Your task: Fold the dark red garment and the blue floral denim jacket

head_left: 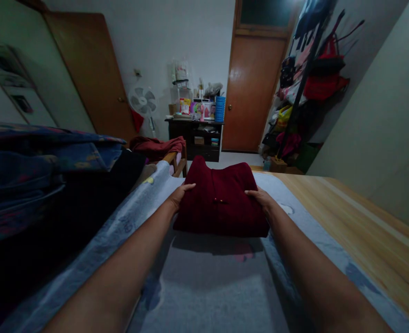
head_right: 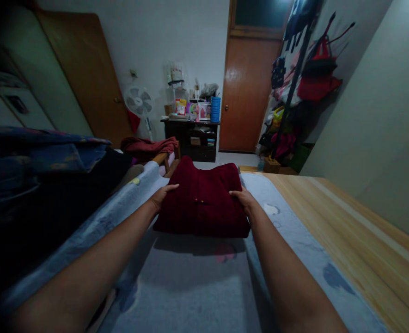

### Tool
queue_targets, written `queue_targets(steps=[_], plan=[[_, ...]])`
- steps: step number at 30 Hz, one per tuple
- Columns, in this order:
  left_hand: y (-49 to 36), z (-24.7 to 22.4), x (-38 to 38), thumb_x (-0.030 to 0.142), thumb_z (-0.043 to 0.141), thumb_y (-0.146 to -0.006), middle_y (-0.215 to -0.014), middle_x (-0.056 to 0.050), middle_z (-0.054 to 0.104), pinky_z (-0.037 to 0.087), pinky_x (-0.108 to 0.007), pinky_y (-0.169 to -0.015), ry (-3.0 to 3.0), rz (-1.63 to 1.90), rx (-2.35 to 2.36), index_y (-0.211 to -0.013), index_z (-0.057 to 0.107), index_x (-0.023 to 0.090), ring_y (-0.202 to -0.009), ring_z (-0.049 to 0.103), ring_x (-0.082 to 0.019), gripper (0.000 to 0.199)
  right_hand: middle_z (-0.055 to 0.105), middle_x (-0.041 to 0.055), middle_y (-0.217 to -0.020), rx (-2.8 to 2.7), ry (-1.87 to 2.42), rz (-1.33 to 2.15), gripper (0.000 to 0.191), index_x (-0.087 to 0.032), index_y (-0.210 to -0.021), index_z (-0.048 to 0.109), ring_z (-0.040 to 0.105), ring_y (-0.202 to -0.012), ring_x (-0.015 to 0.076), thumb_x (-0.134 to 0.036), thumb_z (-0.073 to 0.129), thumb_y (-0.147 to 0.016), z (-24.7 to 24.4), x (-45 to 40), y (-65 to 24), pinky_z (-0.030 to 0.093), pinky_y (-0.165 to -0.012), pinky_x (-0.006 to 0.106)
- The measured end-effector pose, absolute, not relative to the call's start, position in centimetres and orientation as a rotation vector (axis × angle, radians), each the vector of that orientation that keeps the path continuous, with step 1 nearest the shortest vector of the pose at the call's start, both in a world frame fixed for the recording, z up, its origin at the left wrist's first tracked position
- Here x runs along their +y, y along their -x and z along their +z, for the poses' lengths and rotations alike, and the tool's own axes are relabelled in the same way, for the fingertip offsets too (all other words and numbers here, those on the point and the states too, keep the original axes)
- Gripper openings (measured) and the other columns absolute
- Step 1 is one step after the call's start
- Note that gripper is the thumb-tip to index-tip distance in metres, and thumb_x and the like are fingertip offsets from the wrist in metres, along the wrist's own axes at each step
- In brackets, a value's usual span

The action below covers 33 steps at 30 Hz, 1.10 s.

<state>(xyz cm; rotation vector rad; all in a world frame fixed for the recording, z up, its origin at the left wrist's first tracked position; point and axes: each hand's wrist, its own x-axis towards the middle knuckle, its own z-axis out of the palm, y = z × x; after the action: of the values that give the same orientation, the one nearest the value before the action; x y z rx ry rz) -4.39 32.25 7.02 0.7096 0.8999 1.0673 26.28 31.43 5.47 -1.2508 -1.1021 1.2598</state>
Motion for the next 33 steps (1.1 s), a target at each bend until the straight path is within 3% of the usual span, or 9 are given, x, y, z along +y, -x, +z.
queue_targets(steps=[10,17,25,33], plan=[[5.3,9.3,20.0,0.024,0.068,-0.072,-0.108,-0.012,0.073,0.056,-0.045,-0.09,-0.819,1.166,0.855,-0.123,0.06,0.013,-0.1,0.069,-0.031,0.053,0.072,0.0055,-0.113,-0.909,1.128,1.387,0.07,-0.023,-0.126,0.055,0.07,-0.096,0.0263,-0.015,0.069,-0.058,7.0,19.0,-25.4,0.053,-0.093,0.041],[6.1,8.7,11.5,0.03,0.068,-0.072,-0.123,-0.008,0.068,0.054,-0.044,-0.096,-0.879,1.217,0.898,-0.132,0.054,0.021,-0.112,0.064,-0.031,0.062,0.069,0.0044,-0.12,-0.849,1.108,1.44,0.075,-0.027,-0.129,0.053,0.068,-0.104,0.0282,-0.019,0.074,-0.058,7.8,9.8,-24.8,0.054,-0.094,0.043],[6.7,4.3,6.0,0.028,0.071,-0.072,-0.122,-0.009,0.068,0.054,-0.045,-0.095,-0.719,1.164,0.897,-0.134,0.051,0.025,-0.111,0.065,-0.031,0.065,0.073,0.0054,-0.11,-0.841,1.191,1.509,0.058,-0.025,-0.116,0.061,0.071,-0.096,0.0286,-0.025,0.073,-0.059,3.3,5.0,-24.4,0.055,-0.091,0.045],[8.2,1.7,3.5,0.033,0.076,-0.072,-0.121,-0.01,0.068,0.052,-0.042,-0.097,-0.65,1.075,1.071,-0.117,0.057,0.024,-0.107,0.067,-0.028,0.05,0.074,0.0068,-0.106,-0.911,1.293,1.365,0.048,-0.023,-0.11,0.064,0.071,-0.096,0.0275,-0.032,0.074,-0.064,0.5,4.4,-24.8,0.055,-0.089,0.043]])
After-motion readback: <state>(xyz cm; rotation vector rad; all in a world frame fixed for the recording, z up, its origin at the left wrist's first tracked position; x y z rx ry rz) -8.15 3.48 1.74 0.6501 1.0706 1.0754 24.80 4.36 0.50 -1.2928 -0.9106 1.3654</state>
